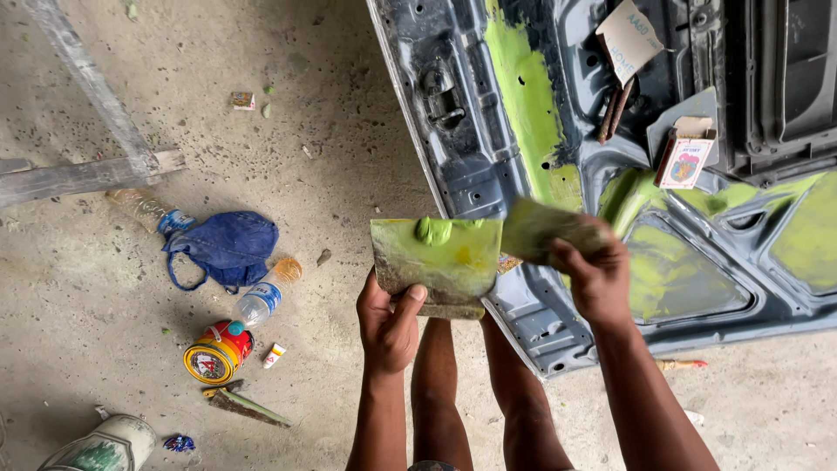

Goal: The person applies green body filler to a car door using a putty knife and smooths it with a playing card. The person repeatedly scoops filler from the knife onto the door and spreads it across the surface.

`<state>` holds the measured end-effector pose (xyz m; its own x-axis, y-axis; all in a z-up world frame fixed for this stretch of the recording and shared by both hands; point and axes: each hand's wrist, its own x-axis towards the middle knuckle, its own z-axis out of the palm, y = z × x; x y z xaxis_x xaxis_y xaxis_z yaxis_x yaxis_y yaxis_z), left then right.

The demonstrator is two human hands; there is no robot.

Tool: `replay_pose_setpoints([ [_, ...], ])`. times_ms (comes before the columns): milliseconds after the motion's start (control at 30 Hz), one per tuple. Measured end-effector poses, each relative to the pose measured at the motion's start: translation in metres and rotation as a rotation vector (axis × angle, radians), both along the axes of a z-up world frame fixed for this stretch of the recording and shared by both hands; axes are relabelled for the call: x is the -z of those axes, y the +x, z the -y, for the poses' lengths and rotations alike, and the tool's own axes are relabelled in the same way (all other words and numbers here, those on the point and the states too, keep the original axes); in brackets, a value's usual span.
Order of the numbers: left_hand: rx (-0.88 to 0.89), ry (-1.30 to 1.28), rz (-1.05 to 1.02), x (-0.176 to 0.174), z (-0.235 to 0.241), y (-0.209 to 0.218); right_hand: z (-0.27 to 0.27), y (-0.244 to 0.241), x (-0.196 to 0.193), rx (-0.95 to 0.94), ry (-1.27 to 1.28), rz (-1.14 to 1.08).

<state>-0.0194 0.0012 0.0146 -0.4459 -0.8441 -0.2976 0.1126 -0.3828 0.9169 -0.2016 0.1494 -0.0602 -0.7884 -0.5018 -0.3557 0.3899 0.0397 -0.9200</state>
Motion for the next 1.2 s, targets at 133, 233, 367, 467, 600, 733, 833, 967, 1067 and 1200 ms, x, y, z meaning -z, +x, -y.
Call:
replay_pose_setpoints([
  [133, 0.079, -0.156, 0.17, -0.007, 0.002, -0.002, -0.011, -0.008, -0.005, 0.233, -0.114, 0.164],
  [233, 0.096, -0.28, 0.227, -0.009, -0.013, -0.01, 0.012, 0.0, -0.024, 0.28, -0.035, 0.246],
  [367, 0.23, -0.371, 0.348, -0.019, -0.03, -0.026, 0.041, 0.004, -0.055, 0.148, 0.122, 0.288],
  [467, 0.34, -0.488, 0.405, -0.027, -0.034, -0.032, 0.036, 0.006, -0.06, 0.125, 0.155, 0.329],
  [600, 0.524, -0.541, 0.407, -0.031, -0.033, -0.037, 0.035, 0.005, -0.065, 0.099, 0.143, 0.357],
  [733, 0.519, -0.588, 0.489, -0.016, -0.036, -0.031, 0.028, -0.005, -0.079, 0.088, 0.082, 0.335],
  [833, 0.466, -0.152, 0.116, -0.006, -0.03, -0.024, 0.012, -0.029, -0.091, -0.189, -0.309, 0.054],
  [967, 0.282, 0.113, -0.001, -0.014, -0.022, -0.023, 0.014, -0.056, -0.114, -0.66, -0.247, -0.586],
  [1067, 0.234, 0.136, -0.057, -0.02, -0.017, -0.032, 0.031, -0.06, -0.134, -0.784, -0.179, -0.737],
  [1200, 0.236, 0.023, -0.05, -0.019, -0.017, -0.038, 0.034, -0.059, -0.138, -0.692, -0.106, -0.829],
])
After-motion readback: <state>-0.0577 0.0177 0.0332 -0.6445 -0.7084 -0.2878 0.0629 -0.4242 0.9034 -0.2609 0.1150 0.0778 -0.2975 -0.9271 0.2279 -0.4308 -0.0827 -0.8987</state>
